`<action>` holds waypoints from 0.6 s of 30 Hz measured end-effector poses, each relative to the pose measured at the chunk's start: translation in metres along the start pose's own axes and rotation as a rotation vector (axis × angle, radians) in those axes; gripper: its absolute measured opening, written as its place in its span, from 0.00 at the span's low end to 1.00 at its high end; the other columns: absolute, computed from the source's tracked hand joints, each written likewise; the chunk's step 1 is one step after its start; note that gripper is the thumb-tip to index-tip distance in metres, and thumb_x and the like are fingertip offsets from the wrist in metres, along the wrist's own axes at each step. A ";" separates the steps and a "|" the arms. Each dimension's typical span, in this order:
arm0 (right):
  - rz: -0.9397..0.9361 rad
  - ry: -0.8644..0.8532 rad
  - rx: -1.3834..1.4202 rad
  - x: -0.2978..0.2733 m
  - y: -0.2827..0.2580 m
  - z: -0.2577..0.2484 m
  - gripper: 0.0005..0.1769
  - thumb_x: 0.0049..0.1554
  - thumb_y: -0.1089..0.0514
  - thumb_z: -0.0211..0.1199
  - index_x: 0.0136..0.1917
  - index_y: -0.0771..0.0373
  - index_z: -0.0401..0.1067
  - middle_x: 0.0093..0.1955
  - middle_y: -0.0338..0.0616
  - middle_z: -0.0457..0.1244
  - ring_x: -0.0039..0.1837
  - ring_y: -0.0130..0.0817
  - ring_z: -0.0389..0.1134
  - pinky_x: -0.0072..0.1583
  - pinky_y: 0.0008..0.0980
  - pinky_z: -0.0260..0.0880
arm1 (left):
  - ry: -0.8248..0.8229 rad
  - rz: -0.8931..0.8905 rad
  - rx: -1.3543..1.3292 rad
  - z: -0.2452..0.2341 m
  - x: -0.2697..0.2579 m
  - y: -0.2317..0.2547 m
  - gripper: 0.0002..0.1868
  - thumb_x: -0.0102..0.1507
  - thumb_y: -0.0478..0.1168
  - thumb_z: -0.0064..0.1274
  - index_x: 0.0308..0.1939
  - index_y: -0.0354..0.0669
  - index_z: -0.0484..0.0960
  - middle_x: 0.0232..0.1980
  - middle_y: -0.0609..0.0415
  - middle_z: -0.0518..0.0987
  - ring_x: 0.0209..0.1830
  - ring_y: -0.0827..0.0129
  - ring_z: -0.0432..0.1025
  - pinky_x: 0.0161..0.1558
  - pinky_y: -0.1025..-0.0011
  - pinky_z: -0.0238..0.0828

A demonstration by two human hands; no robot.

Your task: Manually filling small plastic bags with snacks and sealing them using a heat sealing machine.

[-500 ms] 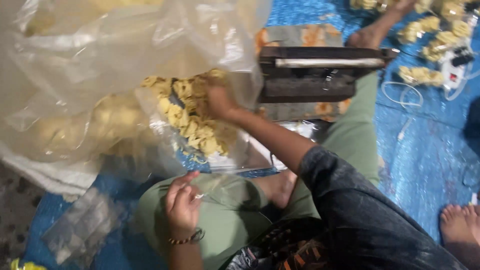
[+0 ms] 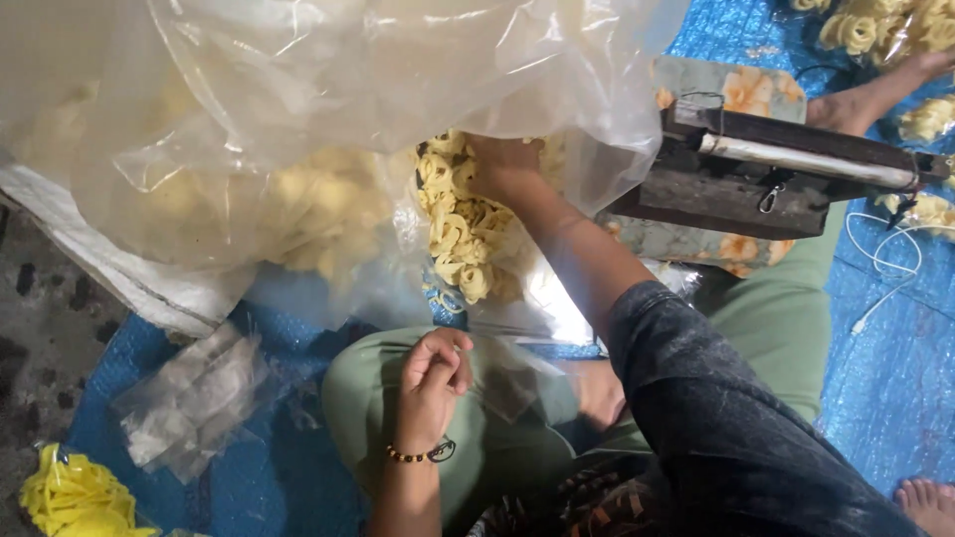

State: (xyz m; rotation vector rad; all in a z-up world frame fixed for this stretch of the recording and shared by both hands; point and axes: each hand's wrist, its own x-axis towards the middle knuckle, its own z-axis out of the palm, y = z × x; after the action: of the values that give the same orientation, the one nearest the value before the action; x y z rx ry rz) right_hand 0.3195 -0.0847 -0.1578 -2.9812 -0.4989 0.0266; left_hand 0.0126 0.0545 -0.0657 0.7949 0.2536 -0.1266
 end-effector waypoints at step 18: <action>-0.213 0.148 -0.195 -0.029 0.024 0.102 0.49 0.35 0.39 0.76 0.70 0.35 0.67 0.83 0.47 0.44 0.44 0.52 0.72 0.47 0.66 0.66 | 0.034 -0.001 0.037 0.006 0.007 -0.001 0.08 0.67 0.33 0.47 0.48 0.44 0.66 0.35 0.43 0.75 0.16 0.76 0.62 0.21 0.82 0.58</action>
State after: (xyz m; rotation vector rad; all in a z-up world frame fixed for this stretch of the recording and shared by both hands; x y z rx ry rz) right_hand 0.2955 -0.1048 -0.2624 -3.0642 -0.8409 -0.2750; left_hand 0.0199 0.0500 -0.0643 0.8346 0.2849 -0.1194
